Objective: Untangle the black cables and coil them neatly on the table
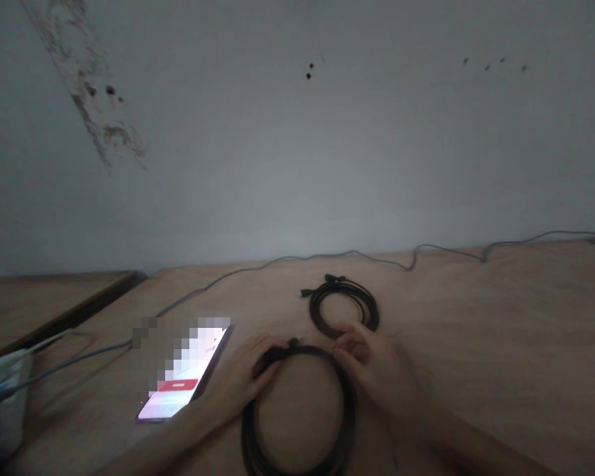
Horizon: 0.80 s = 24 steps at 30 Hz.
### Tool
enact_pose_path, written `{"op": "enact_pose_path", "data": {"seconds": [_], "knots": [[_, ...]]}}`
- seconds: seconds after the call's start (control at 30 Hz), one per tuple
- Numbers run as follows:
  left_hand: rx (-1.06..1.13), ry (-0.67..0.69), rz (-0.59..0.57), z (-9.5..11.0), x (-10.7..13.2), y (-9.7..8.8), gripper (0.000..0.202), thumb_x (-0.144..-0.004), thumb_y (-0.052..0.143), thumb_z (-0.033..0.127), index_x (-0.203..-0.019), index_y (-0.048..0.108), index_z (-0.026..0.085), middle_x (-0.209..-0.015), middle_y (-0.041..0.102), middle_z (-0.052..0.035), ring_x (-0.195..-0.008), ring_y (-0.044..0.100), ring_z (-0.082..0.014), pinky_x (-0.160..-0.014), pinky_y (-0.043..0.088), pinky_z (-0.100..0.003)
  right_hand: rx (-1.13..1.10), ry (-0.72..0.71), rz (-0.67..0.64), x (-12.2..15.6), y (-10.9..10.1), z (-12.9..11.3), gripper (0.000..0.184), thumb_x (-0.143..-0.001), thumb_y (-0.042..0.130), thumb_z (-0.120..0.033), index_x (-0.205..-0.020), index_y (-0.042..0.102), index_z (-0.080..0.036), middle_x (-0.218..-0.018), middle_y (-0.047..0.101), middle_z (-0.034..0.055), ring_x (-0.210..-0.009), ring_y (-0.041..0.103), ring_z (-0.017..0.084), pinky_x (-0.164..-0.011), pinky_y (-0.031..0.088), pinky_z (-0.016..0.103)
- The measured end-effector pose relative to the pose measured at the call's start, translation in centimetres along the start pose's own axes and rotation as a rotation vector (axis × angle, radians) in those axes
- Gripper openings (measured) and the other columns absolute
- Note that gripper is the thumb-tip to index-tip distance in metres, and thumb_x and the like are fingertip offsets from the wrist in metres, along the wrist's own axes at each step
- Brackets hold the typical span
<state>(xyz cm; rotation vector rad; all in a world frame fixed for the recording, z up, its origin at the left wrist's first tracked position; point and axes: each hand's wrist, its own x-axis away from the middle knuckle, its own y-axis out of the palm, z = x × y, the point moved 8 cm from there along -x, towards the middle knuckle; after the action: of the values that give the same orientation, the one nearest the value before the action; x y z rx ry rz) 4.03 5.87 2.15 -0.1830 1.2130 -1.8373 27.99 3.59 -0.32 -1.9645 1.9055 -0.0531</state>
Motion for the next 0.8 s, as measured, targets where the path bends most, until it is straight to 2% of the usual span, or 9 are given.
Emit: {"op": "enact_pose_path", "data": {"seconds": [0.07, 0.23, 0.3, 0.43, 0.6, 0.7, 0.8], "knots": [[0.0, 0.005, 0.0, 0.0, 0.0, 0.0, 0.031, -0.097, 0.059, 0.016, -0.125, 0.064, 0.029, -0.127, 0.069, -0.0028, -0.12, 0.062, -0.023, -0.106, 0.048, -0.04, 0.012, -0.008, -0.004, 0.0, 0.0, -0.1, 0.036, -0.093, 0.067, -0.036, -0.126, 0.064, -0.023, -0.099, 0.078, 0.0063, -0.097, 0.075, 0.024, -0.086, 0.06, 0.038], [-0.013, -0.009, 0.006, 0.0, 0.0, 0.0, 0.03, -0.096, 0.06, 0.017, -0.123, 0.064, 0.029, -0.126, 0.07, -0.0029, -0.118, 0.063, -0.0237, -0.105, 0.049, -0.041, 0.135, -0.056, -0.014, -0.1, -0.2, -0.9, 0.015, -0.092, 0.065, -0.029, -0.104, 0.074, -0.025, -0.098, 0.079, 0.0056, -0.092, 0.075, 0.024, -0.082, 0.06, 0.037], [-0.021, -0.014, 0.011, -0.1, 0.0, 0.0, 0.029, -0.096, 0.06, 0.018, -0.122, 0.065, 0.028, -0.124, 0.07, -0.0031, -0.117, 0.064, -0.0239, -0.104, 0.049, -0.041, 0.204, -0.106, -0.018, -0.2, -0.4, -1.3, 0.013, -0.092, 0.065, -0.028, -0.099, 0.076, -0.026, -0.096, 0.079, 0.0044, -0.09, 0.075, 0.024, -0.081, 0.06, 0.036], [-0.049, -0.018, 0.007, 0.0, 0.0, 0.0, 0.028, -0.095, 0.059, 0.017, -0.121, 0.066, 0.028, -0.122, 0.071, -0.0042, -0.115, 0.064, -0.0251, -0.103, 0.049, -0.043, 0.394, -0.283, -0.019, 0.0, -0.6, -2.1, 0.014, -0.095, 0.063, -0.025, -0.098, 0.076, -0.027, -0.094, 0.078, 0.0031, -0.085, 0.073, 0.022, -0.077, 0.058, 0.034], [-0.066, -0.027, 0.013, 0.0, 0.0, -0.1, 0.027, -0.096, 0.058, 0.018, -0.12, 0.067, 0.027, -0.122, 0.071, -0.0043, -0.115, 0.064, -0.0254, -0.104, 0.049, -0.044, 0.55, -0.668, -0.149, 1.7, 0.7, -3.7, 0.025, -0.102, 0.051, -0.02, -0.106, 0.075, -0.026, -0.101, 0.076, 0.0067, -0.091, 0.071, 0.022, -0.08, 0.057, 0.034], [-0.059, -0.023, 0.022, 0.1, -0.1, -0.1, 0.027, -0.095, 0.058, 0.018, -0.119, 0.067, 0.027, -0.121, 0.071, -0.0039, -0.114, 0.064, -0.0248, -0.103, 0.05, -0.043, 0.629, -0.701, -0.193, 2.1, 1.0, -3.9, 0.027, -0.103, 0.049, -0.018, -0.108, 0.075, -0.026, -0.104, 0.076, 0.0071, -0.093, 0.07, 0.022, -0.081, 0.057, 0.035], [-0.073, -0.024, 0.032, -0.1, 0.1, -0.1, 0.028, -0.095, 0.058, 0.018, -0.12, 0.067, 0.028, -0.12, 0.071, -0.0039, -0.113, 0.065, -0.025, -0.102, 0.051, -0.043, 0.664, -0.685, -0.161, 1.8, 0.9, -4.1, 0.027, -0.102, 0.049, -0.018, -0.107, 0.075, -0.025, -0.101, 0.076, 0.0072, -0.091, 0.07, 0.023, -0.079, 0.058, 0.035]]}}
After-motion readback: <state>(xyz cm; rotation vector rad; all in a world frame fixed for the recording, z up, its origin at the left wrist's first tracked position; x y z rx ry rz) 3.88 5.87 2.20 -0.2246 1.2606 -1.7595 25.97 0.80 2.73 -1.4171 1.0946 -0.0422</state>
